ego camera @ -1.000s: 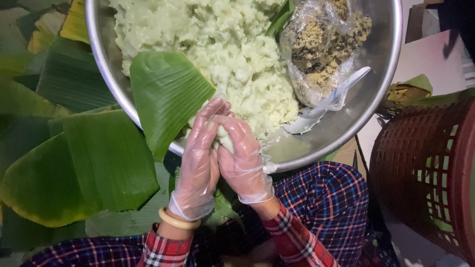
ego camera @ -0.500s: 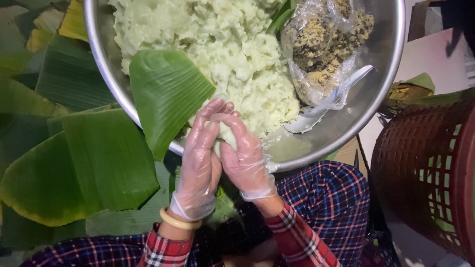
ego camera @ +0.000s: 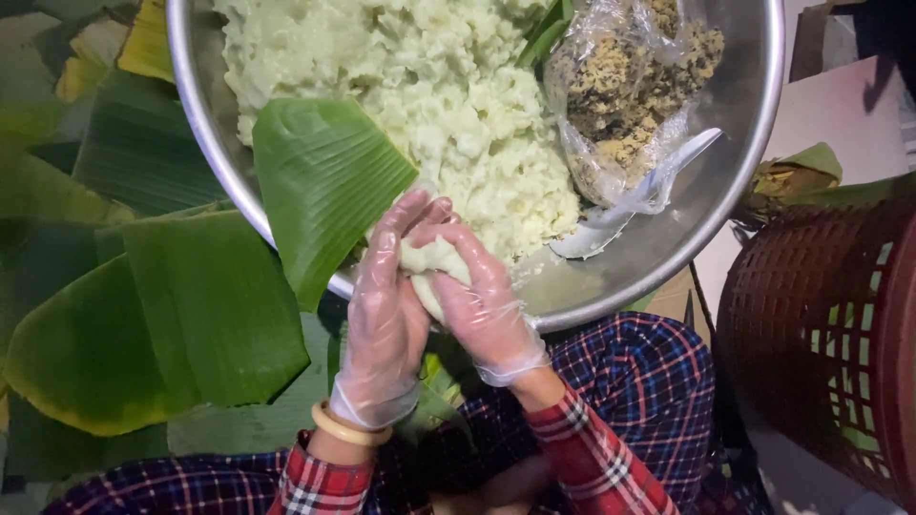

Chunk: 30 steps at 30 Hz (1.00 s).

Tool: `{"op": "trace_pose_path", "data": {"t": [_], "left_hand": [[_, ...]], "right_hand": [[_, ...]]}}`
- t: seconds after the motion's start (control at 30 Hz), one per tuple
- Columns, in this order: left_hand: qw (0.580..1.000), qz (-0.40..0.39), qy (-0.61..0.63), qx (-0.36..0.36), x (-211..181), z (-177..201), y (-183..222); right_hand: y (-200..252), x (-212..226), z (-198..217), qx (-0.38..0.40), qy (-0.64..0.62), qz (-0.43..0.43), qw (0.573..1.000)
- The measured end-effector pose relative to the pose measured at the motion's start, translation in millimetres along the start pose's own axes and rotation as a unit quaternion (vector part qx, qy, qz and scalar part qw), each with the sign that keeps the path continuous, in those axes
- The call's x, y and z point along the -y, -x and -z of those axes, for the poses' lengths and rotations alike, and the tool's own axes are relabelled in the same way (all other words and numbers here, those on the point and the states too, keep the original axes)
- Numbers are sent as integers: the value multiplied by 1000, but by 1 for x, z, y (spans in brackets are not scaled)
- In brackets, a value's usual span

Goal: Wrapping portions of dough with filling into banana leaves.

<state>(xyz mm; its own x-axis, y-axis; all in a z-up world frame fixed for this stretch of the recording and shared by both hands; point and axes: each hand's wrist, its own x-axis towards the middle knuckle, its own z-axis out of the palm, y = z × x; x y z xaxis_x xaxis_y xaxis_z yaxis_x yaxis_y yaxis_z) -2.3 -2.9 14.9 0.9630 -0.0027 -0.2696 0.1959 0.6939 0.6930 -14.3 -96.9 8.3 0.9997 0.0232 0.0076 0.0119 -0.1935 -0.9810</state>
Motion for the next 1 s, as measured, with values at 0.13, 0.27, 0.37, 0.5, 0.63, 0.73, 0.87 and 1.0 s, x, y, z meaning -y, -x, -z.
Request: {"op": "trace_pose_path", "data": {"t": [0.13,0.27,0.37,0.5,0.63,0.73,0.87,1.0], "left_hand": [[999,-17,-34,24,-1,-4,2],[995,-40,-79,51,-2,-6,3],[998,4,-35,49,8,13,-4],[1000,9,-1,30,2,1,-5],[999,30,7,18,-2,6,-4],[999,44,16,15,2,13,-5],[998,52,18,16,6,14,-6],[998,53,17,17,6,16,-5]], "right_hand": [[3,13,-3,-11,-56,-28,998],[3,0,-5,-48,-17,-23,998],[0,7,5,-32,-54,-93,994],[1,3,-3,-99,-178,-69,977],[-5,5,-3,-5,-29,79,996],[-5,3,-3,27,42,128,991],[-4,1,-14,-44,7,71,996],[-2,1,-7,-45,-5,61,997]]}}
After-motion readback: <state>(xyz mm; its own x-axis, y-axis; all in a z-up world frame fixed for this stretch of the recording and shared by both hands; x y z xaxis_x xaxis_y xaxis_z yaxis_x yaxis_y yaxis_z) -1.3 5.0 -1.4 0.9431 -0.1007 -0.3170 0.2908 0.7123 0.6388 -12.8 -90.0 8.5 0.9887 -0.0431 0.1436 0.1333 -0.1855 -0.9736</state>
